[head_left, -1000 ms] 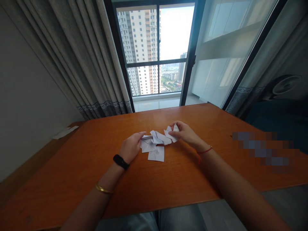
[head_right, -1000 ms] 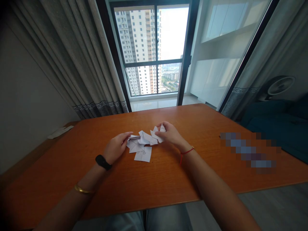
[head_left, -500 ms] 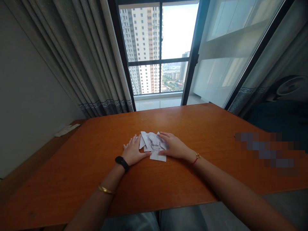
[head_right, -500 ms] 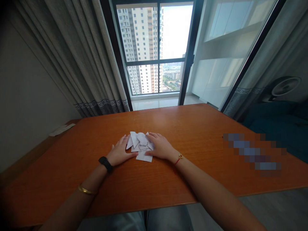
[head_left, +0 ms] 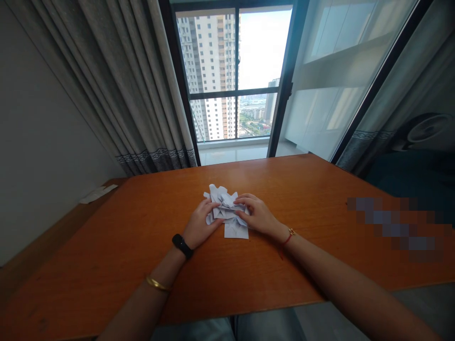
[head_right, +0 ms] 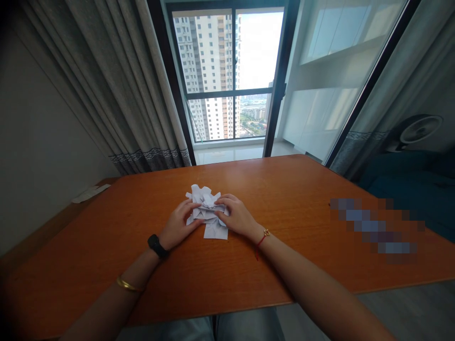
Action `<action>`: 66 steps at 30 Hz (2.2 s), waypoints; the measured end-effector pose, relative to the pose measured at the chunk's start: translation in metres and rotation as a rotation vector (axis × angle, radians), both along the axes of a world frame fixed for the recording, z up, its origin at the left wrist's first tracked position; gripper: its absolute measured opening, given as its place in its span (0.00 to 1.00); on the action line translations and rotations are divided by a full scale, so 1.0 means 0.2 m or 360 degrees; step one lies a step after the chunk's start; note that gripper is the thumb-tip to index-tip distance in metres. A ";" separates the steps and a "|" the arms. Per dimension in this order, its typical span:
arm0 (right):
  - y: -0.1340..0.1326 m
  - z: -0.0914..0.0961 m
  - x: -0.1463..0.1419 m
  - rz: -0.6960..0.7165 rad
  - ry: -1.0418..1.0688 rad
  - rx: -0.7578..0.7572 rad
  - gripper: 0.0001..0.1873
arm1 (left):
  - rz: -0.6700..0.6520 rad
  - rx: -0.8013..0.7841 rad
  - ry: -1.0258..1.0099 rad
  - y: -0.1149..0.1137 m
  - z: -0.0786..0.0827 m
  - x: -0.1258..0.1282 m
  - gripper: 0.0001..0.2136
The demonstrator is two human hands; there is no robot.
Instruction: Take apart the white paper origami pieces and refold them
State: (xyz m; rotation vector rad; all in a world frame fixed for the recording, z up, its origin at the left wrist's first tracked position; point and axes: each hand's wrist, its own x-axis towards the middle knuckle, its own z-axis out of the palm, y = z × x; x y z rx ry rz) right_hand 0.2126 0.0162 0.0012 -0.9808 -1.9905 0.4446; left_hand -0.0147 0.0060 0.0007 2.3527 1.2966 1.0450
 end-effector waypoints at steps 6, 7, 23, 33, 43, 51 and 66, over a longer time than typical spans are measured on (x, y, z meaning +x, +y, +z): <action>0.00 0.07 0.04 -0.0232 0.0279 0.0000 0.10 | 0.0115 0.0122 -0.0406 -0.01 0.06 -0.03 0.14; 0.01 0.07 0.05 -0.0276 0.0298 -0.0036 0.10 | 0.0093 0.0126 -0.0491 -0.01 0.06 -0.03 0.14; -0.01 0.07 0.06 -0.0328 -0.0269 -0.0173 0.26 | 0.0111 -0.0122 -0.0922 -0.01 -0.01 0.04 0.37; -0.04 -0.01 -0.06 0.0036 0.0325 -0.0318 0.37 | -0.0131 -0.0298 -0.1099 -0.04 -0.01 0.07 0.34; -0.02 0.04 -0.05 0.0048 0.1148 -0.0782 0.17 | -0.0172 -0.0494 -0.1284 -0.04 0.00 0.08 0.32; 0.06 0.01 0.04 -0.0501 0.0846 -0.0596 0.19 | 0.0133 -0.0425 -0.1199 0.00 -0.02 0.04 0.28; 0.09 -0.04 0.10 -0.0197 -0.0280 -0.0625 0.15 | -0.0103 -0.0527 0.0041 -0.05 -0.03 0.02 0.46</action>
